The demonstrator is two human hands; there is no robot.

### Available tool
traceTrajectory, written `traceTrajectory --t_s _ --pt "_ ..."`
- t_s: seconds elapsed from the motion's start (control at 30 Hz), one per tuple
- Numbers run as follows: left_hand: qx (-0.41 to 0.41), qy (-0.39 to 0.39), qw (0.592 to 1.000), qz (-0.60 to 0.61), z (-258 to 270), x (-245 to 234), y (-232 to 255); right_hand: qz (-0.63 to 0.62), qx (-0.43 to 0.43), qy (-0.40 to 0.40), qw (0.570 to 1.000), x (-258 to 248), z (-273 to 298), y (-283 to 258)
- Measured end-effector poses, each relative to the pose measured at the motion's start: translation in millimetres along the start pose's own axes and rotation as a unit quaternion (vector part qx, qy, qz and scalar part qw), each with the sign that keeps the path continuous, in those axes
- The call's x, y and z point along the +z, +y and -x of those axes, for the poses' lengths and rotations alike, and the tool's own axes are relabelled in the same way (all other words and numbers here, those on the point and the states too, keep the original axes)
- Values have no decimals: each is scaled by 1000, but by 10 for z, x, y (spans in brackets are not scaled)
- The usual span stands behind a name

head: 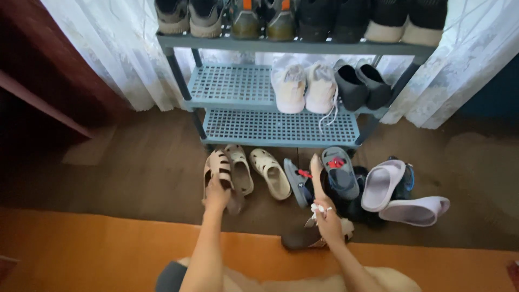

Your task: Cleaning and organizing various shoes on a rack using a wipe

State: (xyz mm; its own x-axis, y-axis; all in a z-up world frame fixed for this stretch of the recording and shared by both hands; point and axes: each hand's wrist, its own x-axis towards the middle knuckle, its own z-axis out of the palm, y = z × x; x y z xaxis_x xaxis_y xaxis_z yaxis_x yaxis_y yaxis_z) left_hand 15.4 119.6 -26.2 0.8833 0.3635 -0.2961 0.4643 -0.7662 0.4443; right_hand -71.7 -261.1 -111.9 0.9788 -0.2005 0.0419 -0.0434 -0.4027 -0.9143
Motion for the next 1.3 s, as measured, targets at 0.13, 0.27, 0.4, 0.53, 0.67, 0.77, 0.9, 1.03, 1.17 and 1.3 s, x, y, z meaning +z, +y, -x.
traceTrajectory --t_s 0.13,0.27,0.4,0.53,0.67,0.77,0.9,1.03,1.17,1.3 --pt "69 68 995 33 -427 681 -252 -1 -13 17 1000 2 -51 75" --pt "37 119 991 37 -298 437 -108 -3 15 20 1000 -31 -3 22" --pt "11 106 980 170 -452 390 -191 29 29 12 999 -2 -16 -48" --pt "10 139 927 347 -538 498 -214 10 9 17 1000 0 -24 -82" --pt "37 178 924 337 -568 572 -179 26 -50 39 998 -43 -22 -100" --pt "87 203 923 315 -509 519 -100 41 -116 63 990 -51 -41 -13" --pt "85 293 908 288 -264 304 42 50 -110 73 990 -15 -33 77" --pt "131 281 936 166 -244 385 137 35 -62 55 996 -20 -12 -71" --pt "180 228 931 222 -283 871 144 22 -43 36 998 -52 0 -171" --pt "-123 118 707 686 -576 1342 -110 -12 -26 38 999 -85 14 -269"
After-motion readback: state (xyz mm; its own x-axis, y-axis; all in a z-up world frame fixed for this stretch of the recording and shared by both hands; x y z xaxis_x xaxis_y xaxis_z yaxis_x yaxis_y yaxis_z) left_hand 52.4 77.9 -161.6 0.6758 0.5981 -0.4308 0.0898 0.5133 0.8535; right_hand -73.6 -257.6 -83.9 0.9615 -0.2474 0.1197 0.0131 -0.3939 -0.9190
